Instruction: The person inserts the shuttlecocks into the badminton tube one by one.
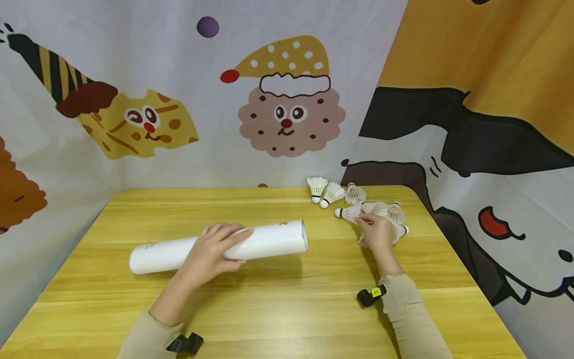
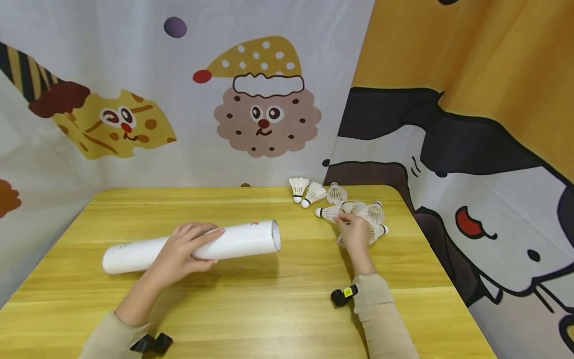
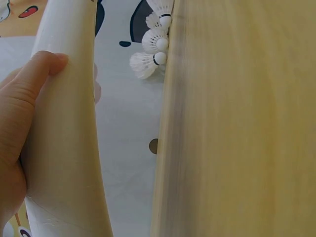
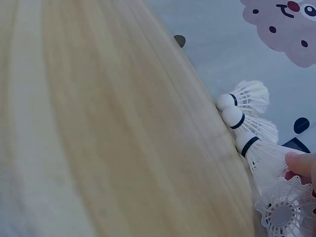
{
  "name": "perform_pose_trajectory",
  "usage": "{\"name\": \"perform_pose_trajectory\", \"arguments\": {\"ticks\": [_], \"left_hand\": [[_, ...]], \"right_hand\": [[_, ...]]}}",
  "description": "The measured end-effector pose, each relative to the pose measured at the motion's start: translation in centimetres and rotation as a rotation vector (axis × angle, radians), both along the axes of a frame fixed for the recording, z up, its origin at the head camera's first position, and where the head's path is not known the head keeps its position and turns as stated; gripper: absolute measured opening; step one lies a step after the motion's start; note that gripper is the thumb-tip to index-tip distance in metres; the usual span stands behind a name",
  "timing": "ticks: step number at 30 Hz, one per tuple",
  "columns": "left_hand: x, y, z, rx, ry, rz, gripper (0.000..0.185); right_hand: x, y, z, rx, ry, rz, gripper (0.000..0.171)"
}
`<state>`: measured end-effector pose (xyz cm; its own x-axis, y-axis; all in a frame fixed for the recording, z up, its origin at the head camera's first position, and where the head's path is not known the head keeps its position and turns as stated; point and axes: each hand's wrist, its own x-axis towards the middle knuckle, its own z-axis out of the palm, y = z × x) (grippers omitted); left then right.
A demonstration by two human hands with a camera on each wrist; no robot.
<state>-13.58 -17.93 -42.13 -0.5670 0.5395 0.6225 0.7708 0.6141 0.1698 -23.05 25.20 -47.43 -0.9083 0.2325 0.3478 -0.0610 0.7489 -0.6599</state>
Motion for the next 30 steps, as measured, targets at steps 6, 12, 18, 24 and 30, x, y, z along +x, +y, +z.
{"name": "perform_pose_trajectory", "arguments": {"ticks": [6, 12, 18, 24, 30], "left_hand": [[0.0, -0.1, -0.1, 0.001, 0.012, -0.003, 0.061], [0.0, -0.2, -0.1, -0.001, 0.012, 0.0, 0.06], [-0.1, -0.2, 0.0, -0.001, 0.015, -0.003, 0.06], [0.0, -0.2, 0.2, 0.001, 0.02, -0.001, 0.06], [0.0, -0.2, 0.1, 0.006, 0.017, -0.002, 0.06]], "right_hand": [[0.2, -0.3, 0.6, -0.021, 0.041, 0.007, 0.018], [0.6, -0.7, 1.9, -0.045, 0.112, 0.046, 0.016], [1.3, -1.1, 3.5, -0.067, 0.201, 0.098, 0.014], [2.1, -1.5, 4.9, -0.099, 0.334, 0.192, 0.009], [3.1, -2.1, 6.3, -0.168, 0.395, 0.276, 0.007]]}}
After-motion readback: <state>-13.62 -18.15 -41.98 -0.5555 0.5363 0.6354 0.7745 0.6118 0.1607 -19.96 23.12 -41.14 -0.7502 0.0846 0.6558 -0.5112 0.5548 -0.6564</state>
